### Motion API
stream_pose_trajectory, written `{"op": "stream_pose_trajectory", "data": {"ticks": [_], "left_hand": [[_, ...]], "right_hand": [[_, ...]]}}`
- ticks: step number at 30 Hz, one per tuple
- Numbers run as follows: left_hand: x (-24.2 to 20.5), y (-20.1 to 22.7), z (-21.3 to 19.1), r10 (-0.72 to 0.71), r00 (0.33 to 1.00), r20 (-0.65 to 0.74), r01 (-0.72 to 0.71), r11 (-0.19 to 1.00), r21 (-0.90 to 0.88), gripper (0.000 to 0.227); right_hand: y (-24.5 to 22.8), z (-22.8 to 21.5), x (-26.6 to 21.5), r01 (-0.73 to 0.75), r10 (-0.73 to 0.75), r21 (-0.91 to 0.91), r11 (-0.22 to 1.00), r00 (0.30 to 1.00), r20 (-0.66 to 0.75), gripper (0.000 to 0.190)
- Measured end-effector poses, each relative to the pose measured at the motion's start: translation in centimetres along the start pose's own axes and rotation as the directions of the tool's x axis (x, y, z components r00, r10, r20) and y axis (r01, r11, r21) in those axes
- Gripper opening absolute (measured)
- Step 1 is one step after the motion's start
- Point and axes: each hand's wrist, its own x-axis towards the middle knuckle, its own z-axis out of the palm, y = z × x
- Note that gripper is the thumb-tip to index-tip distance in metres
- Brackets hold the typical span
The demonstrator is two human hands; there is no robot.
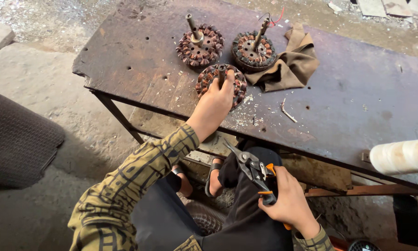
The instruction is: The person uses pliers to cut and adjust wires on a motor armature placed on a metal workbench. They repeatedly reposition the armature and trim protruding copper wire ends.
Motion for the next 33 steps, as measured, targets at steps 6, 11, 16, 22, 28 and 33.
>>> {"op": "stream_pose_trajectory", "data": {"ticks": [6,11,16,22,28,33], "left_hand": [[-1.3,0.4,-0.1,-0.125,0.992,-0.001,0.121,0.963,-0.239,0.042],[-2.0,-0.8,-0.5,-0.105,0.993,0.046,0.114,0.870,-0.480,0.045],[-3.1,-1.8,-2.5,0.160,0.986,0.038,-0.126,0.882,-0.454,0.024],[-6.4,-2.1,-5.5,-0.405,0.904,0.141,0.360,0.538,-0.763,0.033],[-4.5,-0.1,-6.2,-0.323,0.931,-0.169,0.145,0.753,-0.642,0.032],[-0.1,-0.2,-3.5,-0.500,0.799,-0.334,0.150,0.704,-0.694,0.029]], "right_hand": [[-0.5,-0.9,0.6,0.001,-0.004,0.072,0.997,0.999,0.051,0.086],[-0.5,-1.2,0.6,-0.065,0.055,0.086,0.994,0.993,0.107,0.089],[0.2,-1.1,0.6,-0.047,0.032,0.117,0.992,0.992,0.123,0.087],[1.6,-0.2,0.4,0.051,-0.060,0.121,0.991,0.996,0.070,0.091],[2.2,-0.1,0.7,0.063,-0.080,0.152,0.986,0.991,0.105,0.089],[2.2,-0.4,-0.1,0.010,-0.026,0.169,0.986,0.995,0.095,0.088]]}}
